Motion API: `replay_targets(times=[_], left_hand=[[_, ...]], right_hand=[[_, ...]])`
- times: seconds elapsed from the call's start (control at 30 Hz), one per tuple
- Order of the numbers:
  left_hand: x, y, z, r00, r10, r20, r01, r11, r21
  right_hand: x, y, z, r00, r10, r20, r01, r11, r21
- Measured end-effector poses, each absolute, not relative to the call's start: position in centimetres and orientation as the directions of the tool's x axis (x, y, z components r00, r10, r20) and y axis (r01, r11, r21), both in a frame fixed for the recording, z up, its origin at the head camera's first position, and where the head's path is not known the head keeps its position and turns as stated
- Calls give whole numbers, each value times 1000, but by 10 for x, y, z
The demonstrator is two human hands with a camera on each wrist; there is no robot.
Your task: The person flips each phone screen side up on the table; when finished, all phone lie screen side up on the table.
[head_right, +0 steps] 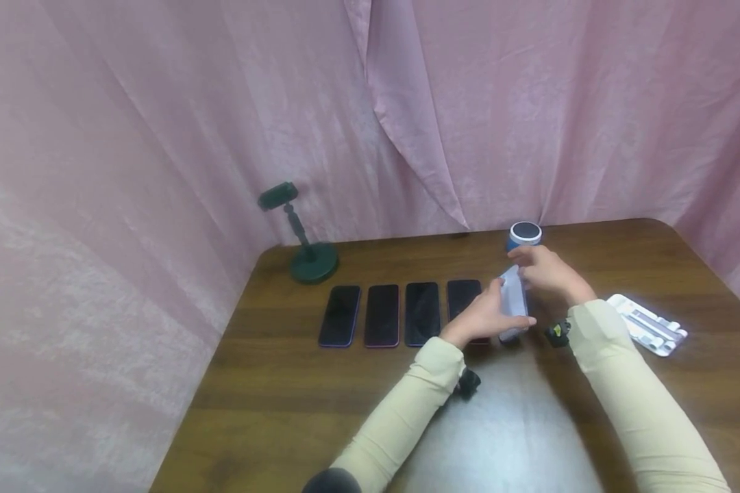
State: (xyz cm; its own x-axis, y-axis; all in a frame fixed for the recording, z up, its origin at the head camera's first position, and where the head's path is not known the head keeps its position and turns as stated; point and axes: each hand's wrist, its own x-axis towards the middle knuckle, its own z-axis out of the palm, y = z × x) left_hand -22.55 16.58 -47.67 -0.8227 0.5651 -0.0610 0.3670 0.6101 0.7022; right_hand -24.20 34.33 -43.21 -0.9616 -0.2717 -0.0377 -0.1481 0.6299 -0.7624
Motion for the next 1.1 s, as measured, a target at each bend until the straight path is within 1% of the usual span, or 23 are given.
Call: replay_targets(times=[0.13, 0.4, 0.57, 0.7, 0.87, 1.1], left_hand=[[-229, 164, -477, -816, 574, -76, 332, 571, 751], [-230, 159, -474, -810, 576, -113, 282, 551, 785], [-234, 156, -472, -818, 562, -122, 237, 523, 819], [-235, 153, -470, -813, 567, -133, 182, 464, 867], [-237, 152, -469, -792, 595, -140, 142, 402, 904], [-241, 147, -471, -767, 623, -155, 51, 299, 953]], right_hand=[[-242, 338, -429, -965, -259, -40, -130, 606, -785], [-240, 336, -433, -967, -249, -59, -102, 587, -803], [-242, 339, -440, -963, -261, -66, -81, 515, -854], [-243, 339, -442, -958, -273, -84, -56, 469, -881], [-239, 340, -443, -944, -304, -130, -20, 446, -895], [-234, 341, -449, -899, -386, -205, 48, 380, -924]])
